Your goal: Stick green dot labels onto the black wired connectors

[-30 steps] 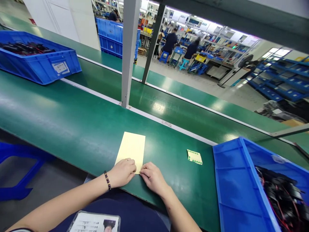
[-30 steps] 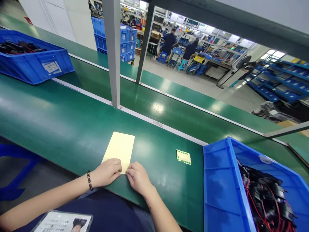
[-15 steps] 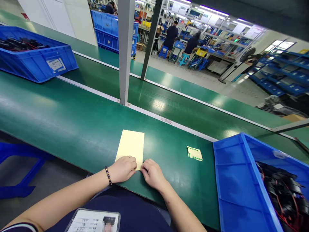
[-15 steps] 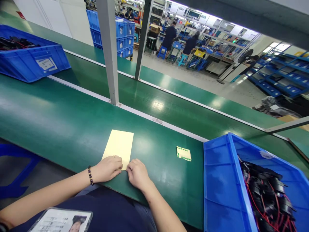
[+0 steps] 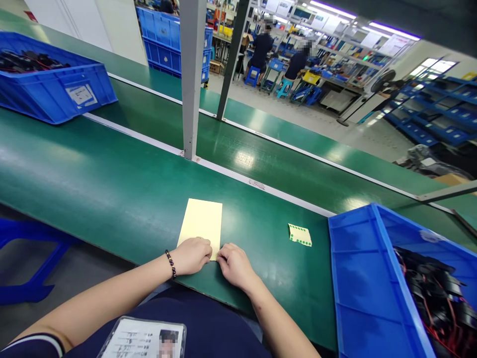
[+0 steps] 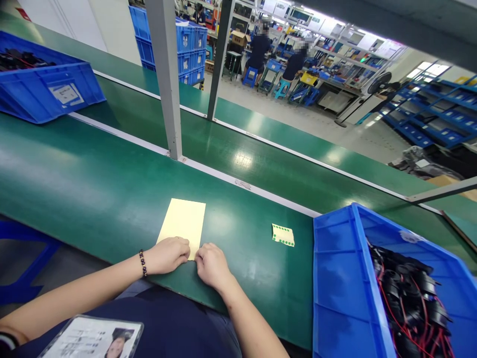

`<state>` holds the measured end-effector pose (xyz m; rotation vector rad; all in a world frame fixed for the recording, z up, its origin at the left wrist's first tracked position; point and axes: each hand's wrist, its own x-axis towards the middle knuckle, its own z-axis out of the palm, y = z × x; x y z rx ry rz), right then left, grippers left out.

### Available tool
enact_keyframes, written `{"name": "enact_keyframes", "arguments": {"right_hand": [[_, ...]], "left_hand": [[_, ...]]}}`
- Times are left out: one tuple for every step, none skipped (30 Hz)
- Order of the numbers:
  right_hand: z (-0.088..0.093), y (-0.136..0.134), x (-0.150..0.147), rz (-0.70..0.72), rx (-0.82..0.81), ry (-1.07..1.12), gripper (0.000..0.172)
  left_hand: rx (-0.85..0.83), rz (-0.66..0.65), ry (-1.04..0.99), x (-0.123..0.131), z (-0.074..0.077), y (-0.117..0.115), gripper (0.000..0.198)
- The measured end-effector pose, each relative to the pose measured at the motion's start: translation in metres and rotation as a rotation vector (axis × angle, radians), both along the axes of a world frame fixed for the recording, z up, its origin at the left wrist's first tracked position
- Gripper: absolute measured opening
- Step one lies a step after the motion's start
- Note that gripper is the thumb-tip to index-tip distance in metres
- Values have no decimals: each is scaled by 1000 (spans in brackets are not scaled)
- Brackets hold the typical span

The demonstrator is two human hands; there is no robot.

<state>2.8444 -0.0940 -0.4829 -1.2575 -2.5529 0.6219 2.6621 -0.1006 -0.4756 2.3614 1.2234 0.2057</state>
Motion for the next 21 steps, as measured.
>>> {"name": "enact_keyframes", "arguments": {"right_hand": [[0,0,0,-6,-6,6,15],[0,1,0,-13,-16,22,15],[0,1,1,-21,-30,45,15],[0,2,1,-31,-48,74,14],[1,3,1,-41,-70,103,14],[3,4,1,-50,-95,131,14],[5,5,1,-57,-121,158,14],[7,7,1,-63,-145,180,14],[10,8,1,-67,-170,199,14],[13,10,0,-72,-192,218,14],[17,11,0,-79,-204,243,14],[21,12,0,-87,-200,281,14],[25,13,0,-95,-175,332,13],[29,13,1,-99,-127,390,12],[33,12,2,-93,-60,445,13],[37,11,3,-79,16,483,14],[40,10,4,-58,91,496,15],[43,8,5,-37,156,484,16],[46,6,6,-22,209,459,16],[49,4,6,-15,247,432,17],[51,3,6,-15,271,414,18]], "left_hand": [[0,1,-2,0,0,0,14],[4,3,-5,0,0,0,14],[9,3,-9,-1,1,-1,14],[13,3,-16,-1,1,-1,15],[14,4,-28,-1,2,-1,17],[14,7,-46,-1,2,-2,17],[15,11,-68,0,3,-2,17],[17,17,-92,0,4,-2,16],[22,28,-116,1,5,-1,16],[25,46,-141,2,7,-1,16],[20,69,-167,3,9,-1,16],[4,97,-196,4,11,0,17],[-23,131,-228,4,13,0,18],[-56,168,-265,5,17,1,18],[-94,205,-302,5,21,2,18],[-128,238,-335,6,25,3,18],[-154,265,-364,6,30,3,18],[-169,283,-390,7,36,4,18],[-174,292,-413,8,42,4,18],[-169,292,-432,9,47,4,18],[-153,287,-449,10,53,3,18]]}}
